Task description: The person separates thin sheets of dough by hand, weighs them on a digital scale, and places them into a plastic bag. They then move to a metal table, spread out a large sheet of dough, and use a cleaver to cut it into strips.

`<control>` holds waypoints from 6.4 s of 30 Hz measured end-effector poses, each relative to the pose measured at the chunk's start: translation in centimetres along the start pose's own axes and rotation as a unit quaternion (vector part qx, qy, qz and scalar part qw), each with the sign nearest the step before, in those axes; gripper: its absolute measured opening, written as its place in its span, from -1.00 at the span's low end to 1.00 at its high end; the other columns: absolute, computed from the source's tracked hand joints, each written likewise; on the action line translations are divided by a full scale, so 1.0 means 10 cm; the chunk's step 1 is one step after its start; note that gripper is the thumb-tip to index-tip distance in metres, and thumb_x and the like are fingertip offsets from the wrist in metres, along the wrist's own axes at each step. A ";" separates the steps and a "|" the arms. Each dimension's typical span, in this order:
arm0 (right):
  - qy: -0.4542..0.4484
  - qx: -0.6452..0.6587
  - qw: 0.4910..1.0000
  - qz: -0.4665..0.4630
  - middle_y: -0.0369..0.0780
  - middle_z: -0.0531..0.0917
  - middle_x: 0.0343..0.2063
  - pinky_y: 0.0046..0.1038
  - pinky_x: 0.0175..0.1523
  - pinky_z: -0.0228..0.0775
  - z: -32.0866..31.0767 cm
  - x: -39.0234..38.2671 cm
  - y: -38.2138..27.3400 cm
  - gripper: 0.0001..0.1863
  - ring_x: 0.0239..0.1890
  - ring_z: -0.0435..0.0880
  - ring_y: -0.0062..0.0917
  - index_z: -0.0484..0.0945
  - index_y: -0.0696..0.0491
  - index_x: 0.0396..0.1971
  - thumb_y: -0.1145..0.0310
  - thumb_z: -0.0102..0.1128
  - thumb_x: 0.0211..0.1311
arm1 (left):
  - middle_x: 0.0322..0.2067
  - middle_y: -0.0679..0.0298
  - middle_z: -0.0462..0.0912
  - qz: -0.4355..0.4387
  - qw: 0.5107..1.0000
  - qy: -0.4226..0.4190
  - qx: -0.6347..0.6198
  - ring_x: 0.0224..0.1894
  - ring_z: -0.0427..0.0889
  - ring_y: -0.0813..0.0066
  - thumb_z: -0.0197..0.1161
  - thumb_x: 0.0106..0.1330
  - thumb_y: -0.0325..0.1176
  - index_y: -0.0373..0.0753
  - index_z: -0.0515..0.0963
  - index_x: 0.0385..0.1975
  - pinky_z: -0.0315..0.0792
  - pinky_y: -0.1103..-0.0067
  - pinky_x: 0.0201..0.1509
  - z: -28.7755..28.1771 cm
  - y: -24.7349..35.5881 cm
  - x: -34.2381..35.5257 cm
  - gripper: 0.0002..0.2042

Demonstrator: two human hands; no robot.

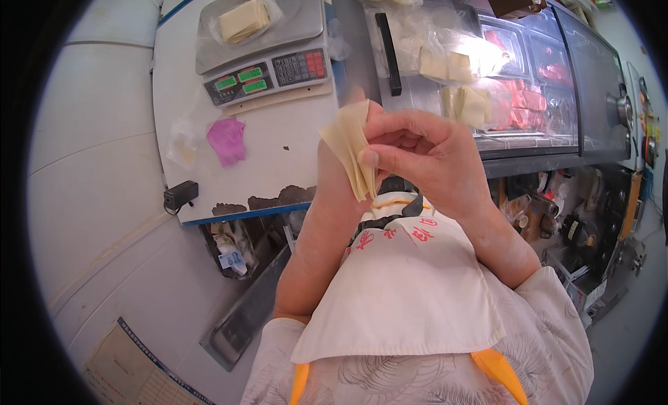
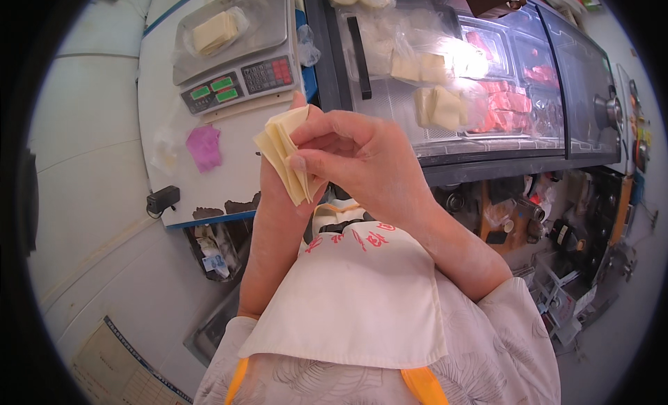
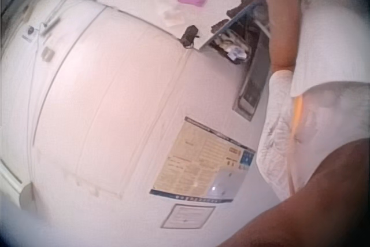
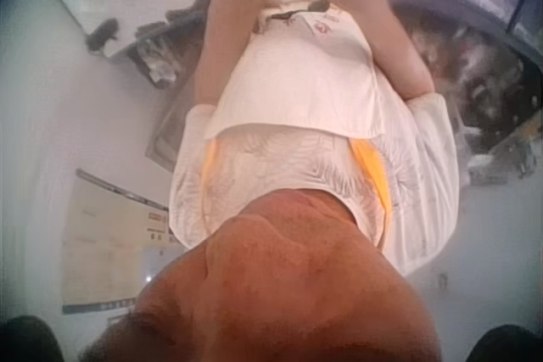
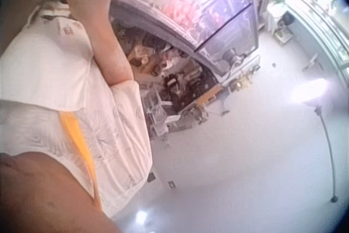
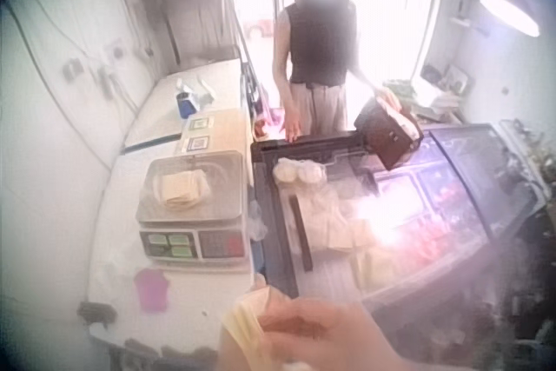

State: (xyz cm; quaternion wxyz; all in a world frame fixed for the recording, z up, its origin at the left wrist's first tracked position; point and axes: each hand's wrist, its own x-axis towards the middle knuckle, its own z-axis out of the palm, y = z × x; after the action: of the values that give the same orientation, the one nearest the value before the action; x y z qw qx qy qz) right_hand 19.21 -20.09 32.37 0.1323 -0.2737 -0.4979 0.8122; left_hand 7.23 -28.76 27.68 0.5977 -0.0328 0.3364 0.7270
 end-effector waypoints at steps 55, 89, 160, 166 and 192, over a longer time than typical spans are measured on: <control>0.084 -0.324 0.877 -0.345 -0.20 0.77 -0.44 -0.61 -0.41 0.55 0.33 -0.01 -0.08 -0.83 -0.50 0.76 -0.58 0.74 0.15 -0.26 0.62 0.49 0.14 | -0.58 0.56 0.38 0.232 0.939 0.117 0.225 -0.54 0.30 0.82 0.24 0.62 -0.08 -0.12 0.43 -0.50 0.13 0.67 -0.49 0.20 0.25 -0.16 -0.60; 0.004 -0.330 0.916 -0.229 -0.19 0.75 -0.34 -0.55 -0.20 0.60 0.15 0.09 -0.03 -0.76 -0.36 0.74 -0.59 0.71 0.22 -0.10 0.70 0.35 0.23 | -0.45 0.28 0.55 -0.048 0.989 0.014 -0.138 -0.43 0.56 0.42 0.08 0.63 0.00 -0.16 0.49 -0.39 0.46 0.50 -0.31 -0.20 0.25 0.08 -0.61; -0.055 0.256 0.953 0.150 -0.14 0.67 0.15 -0.34 0.30 0.55 -0.46 0.23 0.82 -0.51 0.19 0.69 -0.42 0.47 0.23 0.29 0.34 0.34 0.50 | -0.24 0.27 0.73 0.091 0.824 0.151 0.538 -0.23 0.67 0.62 0.32 0.54 -0.35 -0.36 0.59 -0.05 0.55 0.59 -0.17 -0.19 0.10 -0.26 -0.80; 0.082 0.175 0.970 0.149 -0.19 0.73 -0.02 -0.44 0.07 0.61 -1.04 0.09 1.14 -0.62 -0.02 0.74 -0.54 0.53 0.16 0.19 0.34 0.34 0.49 | -0.36 0.25 0.76 0.092 0.776 0.134 0.610 -0.37 0.67 0.62 0.37 0.47 -0.42 -0.38 0.62 -0.10 0.55 0.58 -0.23 -0.39 -0.57 0.27 -0.83; 0.172 -0.548 0.787 -0.223 -0.07 0.71 -0.22 -0.11 0.13 0.54 -3.56 2.25 1.44 -0.77 -0.06 0.68 -0.08 0.69 0.12 -0.15 0.61 0.15 0.25 | -0.26 0.24 0.62 0.131 0.732 0.224 0.630 -0.18 0.63 0.45 0.45 0.31 -0.37 -0.40 0.54 -0.02 0.50 0.48 -0.08 -0.09 -1.30 3.44 -0.66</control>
State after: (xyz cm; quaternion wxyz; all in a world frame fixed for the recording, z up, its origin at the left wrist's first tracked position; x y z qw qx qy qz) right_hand 22.25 10.32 -0.01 0.2211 -0.3167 -0.8757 0.2898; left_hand 8.75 0.67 5.60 0.2878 0.2335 0.8422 0.3915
